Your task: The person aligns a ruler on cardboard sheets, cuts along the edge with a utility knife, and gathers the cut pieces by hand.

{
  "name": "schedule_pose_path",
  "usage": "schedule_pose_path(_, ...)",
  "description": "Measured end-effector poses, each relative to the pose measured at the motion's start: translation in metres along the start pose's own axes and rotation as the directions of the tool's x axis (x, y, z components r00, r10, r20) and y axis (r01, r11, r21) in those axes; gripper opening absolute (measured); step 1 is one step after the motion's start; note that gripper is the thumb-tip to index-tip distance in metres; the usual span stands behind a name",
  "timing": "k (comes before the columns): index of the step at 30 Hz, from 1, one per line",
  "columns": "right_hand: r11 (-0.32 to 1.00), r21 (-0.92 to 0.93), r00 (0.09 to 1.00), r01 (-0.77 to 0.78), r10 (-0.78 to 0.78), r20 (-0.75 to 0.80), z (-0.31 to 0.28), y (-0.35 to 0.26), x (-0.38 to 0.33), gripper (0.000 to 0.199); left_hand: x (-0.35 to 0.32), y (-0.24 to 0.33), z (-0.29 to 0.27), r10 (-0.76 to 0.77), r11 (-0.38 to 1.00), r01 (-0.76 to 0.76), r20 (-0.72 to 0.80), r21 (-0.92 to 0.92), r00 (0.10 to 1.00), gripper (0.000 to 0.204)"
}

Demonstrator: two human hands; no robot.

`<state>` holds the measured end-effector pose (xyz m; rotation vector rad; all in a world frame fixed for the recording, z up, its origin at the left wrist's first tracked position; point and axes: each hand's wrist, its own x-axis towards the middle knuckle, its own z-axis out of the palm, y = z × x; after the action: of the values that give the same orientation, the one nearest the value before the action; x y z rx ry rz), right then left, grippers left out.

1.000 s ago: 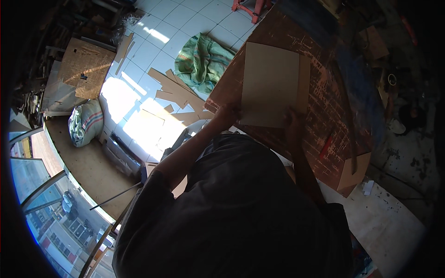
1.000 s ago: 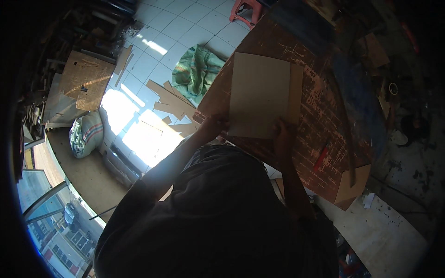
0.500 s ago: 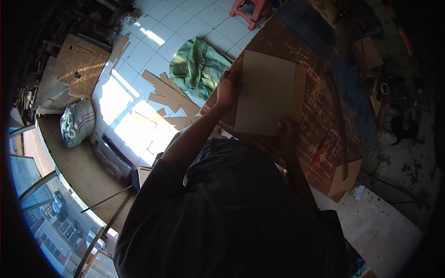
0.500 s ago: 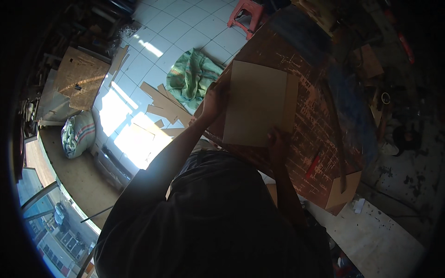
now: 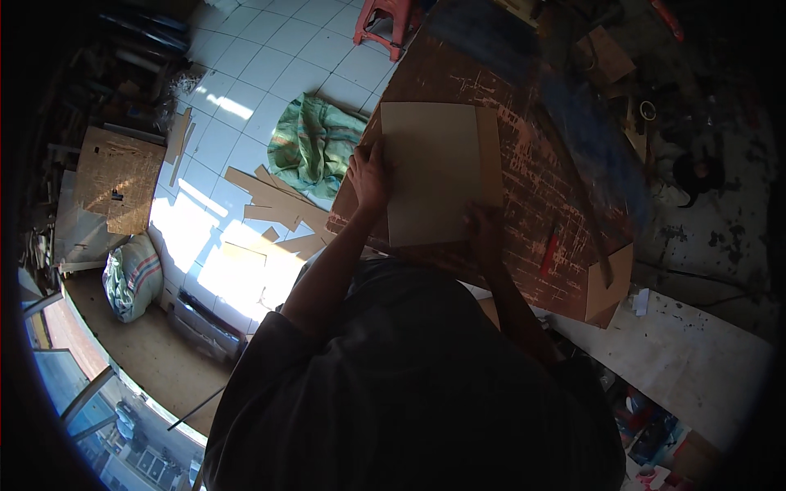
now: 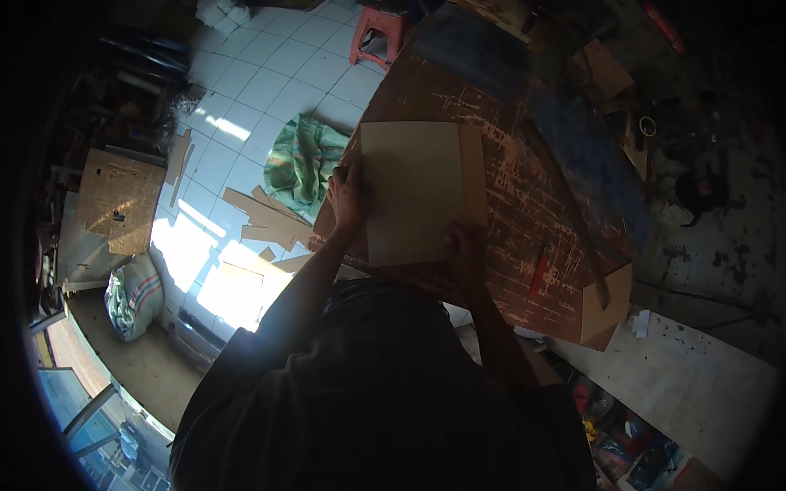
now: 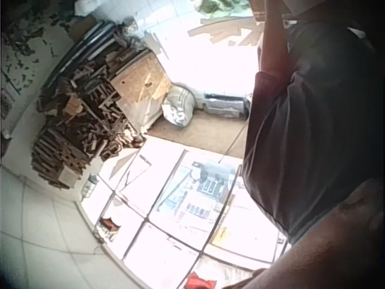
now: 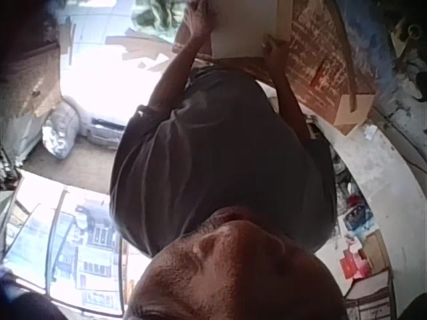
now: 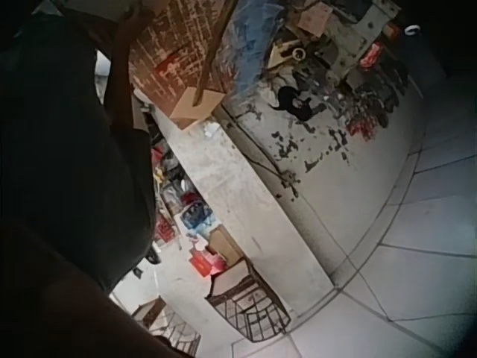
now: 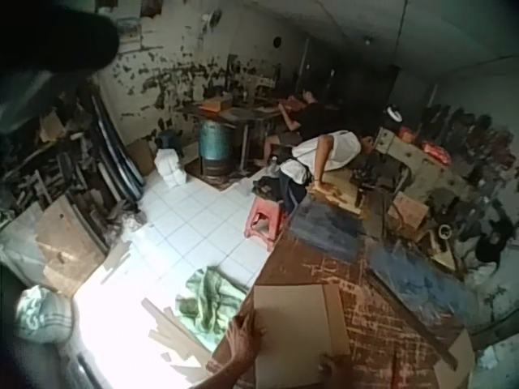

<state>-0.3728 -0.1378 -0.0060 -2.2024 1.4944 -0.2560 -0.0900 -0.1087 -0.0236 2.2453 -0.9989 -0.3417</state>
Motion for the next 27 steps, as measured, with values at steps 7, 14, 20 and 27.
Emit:
schedule_pose_path(7, 0.999, 0.032, 0.995, -0.002, 0.005, -0.097, 0.000, 0.003, -0.003, 0.035, -0.002, 0.023, -0.003, 0.080, 0.994, -0.075, -0.068, 0.077, 0.994, 0.074)
schedule_pose_path(14, 0.997, -0.016, 0.974, 0.079, -0.081, -0.212, -0.011, -0.007, -0.005, 0.037, 0.005, 0.095, 0.050, 0.557, 0.830, -0.554, 0.172, -0.067, 0.813, 0.051)
schedule_pose_path(20, 0.993, 0.063, 0.963, 0.102, -0.083, -0.256, -0.014, -0.004, -0.005, 0.036, 0.000, 0.113, 0.103, 0.509, 0.828, -0.549, 0.252, 0.118, 0.823, 0.037)
schedule_pose_path(27, 0.963, 0.257, 0.953, 0.085, -0.003, -0.301, -0.047, 0.039, -0.005, 0.039, -0.008, 0.119, 0.109, 0.485, 0.812, -0.527, 0.213, 0.252, 0.848, 0.035)
